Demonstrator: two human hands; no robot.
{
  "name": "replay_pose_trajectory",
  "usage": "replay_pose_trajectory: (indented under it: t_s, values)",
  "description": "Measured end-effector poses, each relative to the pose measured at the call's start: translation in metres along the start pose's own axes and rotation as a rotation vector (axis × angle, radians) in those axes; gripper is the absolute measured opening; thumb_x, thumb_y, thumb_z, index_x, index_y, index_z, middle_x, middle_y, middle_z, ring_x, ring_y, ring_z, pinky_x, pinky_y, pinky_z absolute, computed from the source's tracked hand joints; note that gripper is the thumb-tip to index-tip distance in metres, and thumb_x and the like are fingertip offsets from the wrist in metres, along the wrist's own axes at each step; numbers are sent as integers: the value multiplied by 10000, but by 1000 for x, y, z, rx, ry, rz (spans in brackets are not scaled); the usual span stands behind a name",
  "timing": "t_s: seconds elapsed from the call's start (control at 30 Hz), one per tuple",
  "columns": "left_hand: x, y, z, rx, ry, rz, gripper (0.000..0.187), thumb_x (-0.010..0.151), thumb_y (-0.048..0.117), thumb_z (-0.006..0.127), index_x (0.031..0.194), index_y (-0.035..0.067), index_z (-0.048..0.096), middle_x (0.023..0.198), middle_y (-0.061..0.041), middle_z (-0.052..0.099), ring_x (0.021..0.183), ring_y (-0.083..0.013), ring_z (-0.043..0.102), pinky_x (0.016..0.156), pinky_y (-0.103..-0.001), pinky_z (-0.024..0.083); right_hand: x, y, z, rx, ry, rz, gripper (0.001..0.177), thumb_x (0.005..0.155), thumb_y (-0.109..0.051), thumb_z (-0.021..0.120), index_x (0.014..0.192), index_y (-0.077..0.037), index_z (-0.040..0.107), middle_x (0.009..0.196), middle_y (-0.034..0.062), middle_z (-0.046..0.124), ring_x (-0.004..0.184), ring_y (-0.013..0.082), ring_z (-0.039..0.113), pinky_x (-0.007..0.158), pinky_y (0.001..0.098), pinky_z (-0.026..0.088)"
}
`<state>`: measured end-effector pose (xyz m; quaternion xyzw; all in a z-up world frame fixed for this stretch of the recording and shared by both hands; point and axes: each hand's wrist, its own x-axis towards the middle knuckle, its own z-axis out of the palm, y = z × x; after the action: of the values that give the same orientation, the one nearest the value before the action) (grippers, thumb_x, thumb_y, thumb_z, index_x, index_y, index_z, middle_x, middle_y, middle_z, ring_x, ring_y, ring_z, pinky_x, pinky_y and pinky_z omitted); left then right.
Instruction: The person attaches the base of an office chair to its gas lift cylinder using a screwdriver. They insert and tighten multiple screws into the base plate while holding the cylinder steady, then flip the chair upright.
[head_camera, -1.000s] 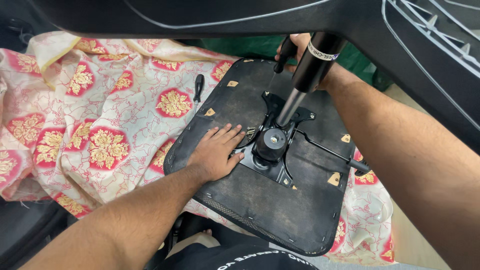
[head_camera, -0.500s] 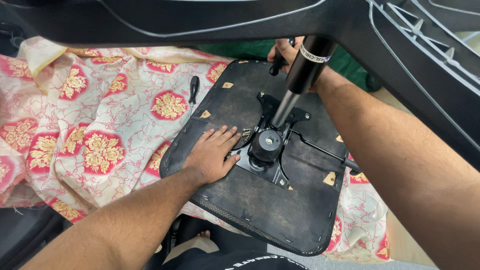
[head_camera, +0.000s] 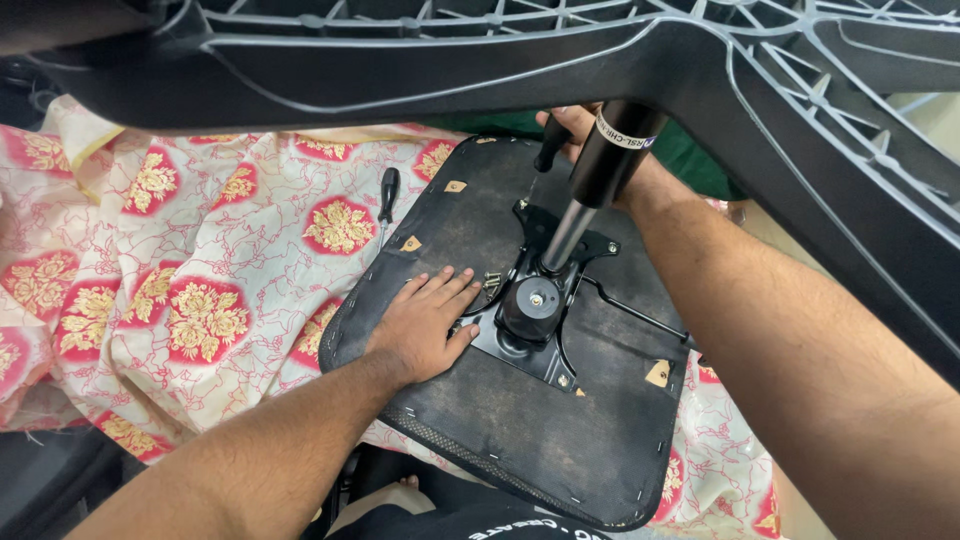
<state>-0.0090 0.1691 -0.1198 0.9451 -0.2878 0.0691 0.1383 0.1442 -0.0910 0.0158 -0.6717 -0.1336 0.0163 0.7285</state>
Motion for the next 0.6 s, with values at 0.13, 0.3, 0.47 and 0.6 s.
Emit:
replay_pose_trajectory:
  t_s: [0.13, 0.3, 0.47, 0.6]
  values:
    - [1, 0, 0, 14, -6, 4, 622, 968, 440, 513, 1495, 113, 465, 1609, -69, 390, 1499, -259, 308, 1215, -458, 200, 20, 12, -6, -52, 2, 77, 226, 1011, -230, 668, 1088, -18, 651, 990, 62, 717, 905, 159, 636, 855, 307, 538]
    - [2, 0, -1, 19, -16, 3, 626, 965, 441, 520, 1494, 111, 464, 1608, -70, 390, 1500, -262, 307, 1216, -456, 200, 46, 26, -3, 150, 79, 93, 222, 993, -255, 561, 1082, -67, 639, 955, 75, 644, 885, 203, 634, 911, 412, 565]
    - [3, 1, -2, 14, -24, -11, 632, 956, 437, 529, 1493, 111, 461, 1609, -63, 387, 1501, -257, 302, 1217, -459, 194, 35, 22, -5, 86, -1, 32, 225, 988, -263, 569, 1100, -79, 636, 990, 70, 645, 919, 194, 642, 913, 396, 560]
    - [2, 0, -2, 3, -12, -8, 634, 955, 431, 532, 1498, 111, 458, 1609, -61, 390, 1504, -255, 302, 1216, -460, 195, 44, 12, 2, 50, -25, -28, 230, 985, -270, 575, 1114, -89, 633, 1017, 66, 646, 946, 186, 649, 914, 382, 556]
